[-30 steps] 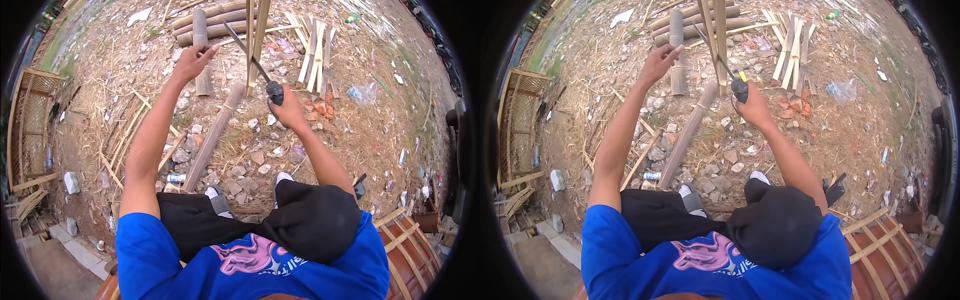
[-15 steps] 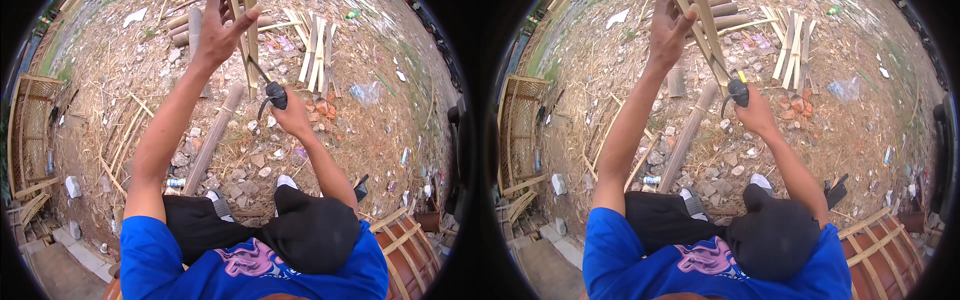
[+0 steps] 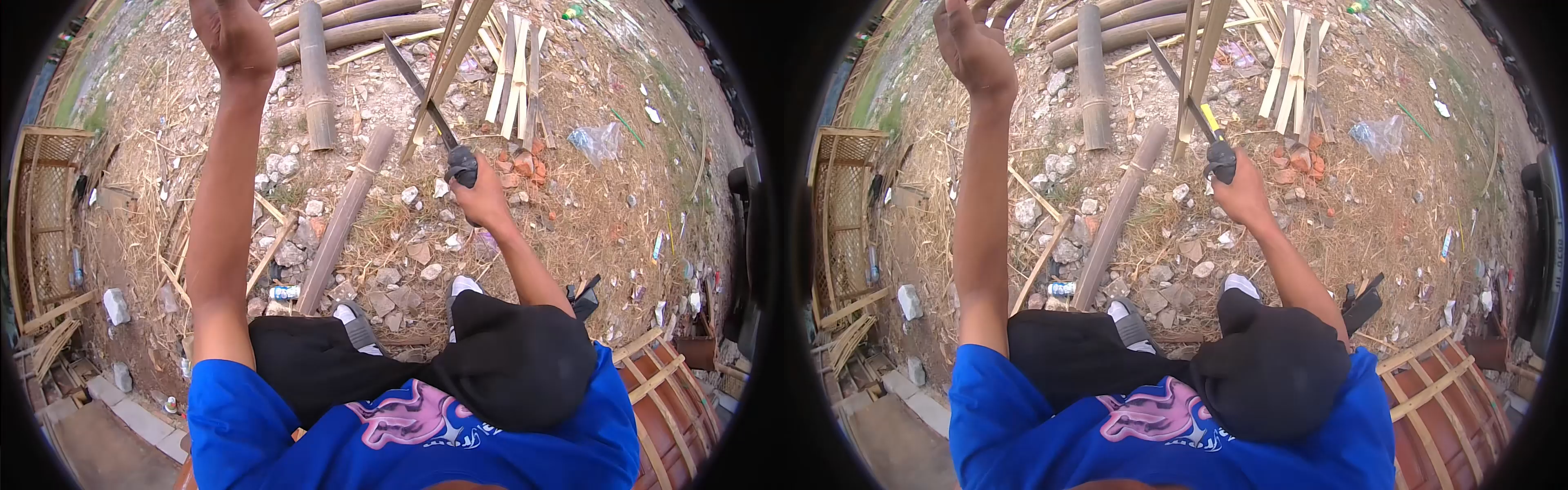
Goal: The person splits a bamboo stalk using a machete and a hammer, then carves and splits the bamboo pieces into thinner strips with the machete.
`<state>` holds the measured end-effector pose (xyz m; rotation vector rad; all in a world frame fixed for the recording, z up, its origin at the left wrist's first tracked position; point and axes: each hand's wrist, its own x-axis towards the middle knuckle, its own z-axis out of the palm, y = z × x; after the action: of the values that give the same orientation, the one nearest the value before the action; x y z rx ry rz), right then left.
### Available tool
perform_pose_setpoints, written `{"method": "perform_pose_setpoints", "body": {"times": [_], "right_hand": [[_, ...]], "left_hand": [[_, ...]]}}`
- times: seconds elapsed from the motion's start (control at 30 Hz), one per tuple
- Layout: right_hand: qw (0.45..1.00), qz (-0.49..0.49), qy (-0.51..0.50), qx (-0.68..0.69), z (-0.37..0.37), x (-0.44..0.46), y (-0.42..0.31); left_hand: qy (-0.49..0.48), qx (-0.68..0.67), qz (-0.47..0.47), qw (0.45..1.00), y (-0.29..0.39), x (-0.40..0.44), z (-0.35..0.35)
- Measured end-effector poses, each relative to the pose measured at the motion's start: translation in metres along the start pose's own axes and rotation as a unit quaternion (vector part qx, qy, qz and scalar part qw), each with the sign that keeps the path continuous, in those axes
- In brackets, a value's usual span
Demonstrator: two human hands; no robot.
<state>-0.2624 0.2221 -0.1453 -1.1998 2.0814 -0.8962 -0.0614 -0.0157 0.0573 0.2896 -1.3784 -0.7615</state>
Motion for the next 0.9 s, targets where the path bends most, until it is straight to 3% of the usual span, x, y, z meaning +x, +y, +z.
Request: {"method": "perform_pose_setpoints", "body": {"times": [0.17,0.4,0.57,0.67,0.8,0.9], "right_hand": [[0.999,0.026,-0.023,0.026,-0.016,-0.002,-0.032],[0.996,-0.045,0.037,0.062,-0.078,-0.031,-0.09],[1.0,-0.009,-0.021,-0.022,0.023,-0.014,0.022],[0.997,-0.047,-0.044,-0.041,0.026,-0.01,-0.001],[0.998,-0.034,-0.007,0.043,0.012,-0.011,-0.013],[0.983,-0.163,0.072,0.035,-0.03,-0.02,-0.061]], "left_hand": [[-0.033,0.01,0.024,0.999,0.012,-0.005,-0.001],[-0.041,0.0,0.007,0.999,0.016,0.0,-0.012],[0.001,-0.024,-0.017,1.0,0.025,0.003,0.003],[-0.005,-0.022,0.023,0.999,0.018,0.01,0.0],[-0.025,-0.009,0.032,0.999,0.025,0.005,-0.005],[-0.036,-0.001,0.032,0.999,0.023,0.0,-0.013]]}}
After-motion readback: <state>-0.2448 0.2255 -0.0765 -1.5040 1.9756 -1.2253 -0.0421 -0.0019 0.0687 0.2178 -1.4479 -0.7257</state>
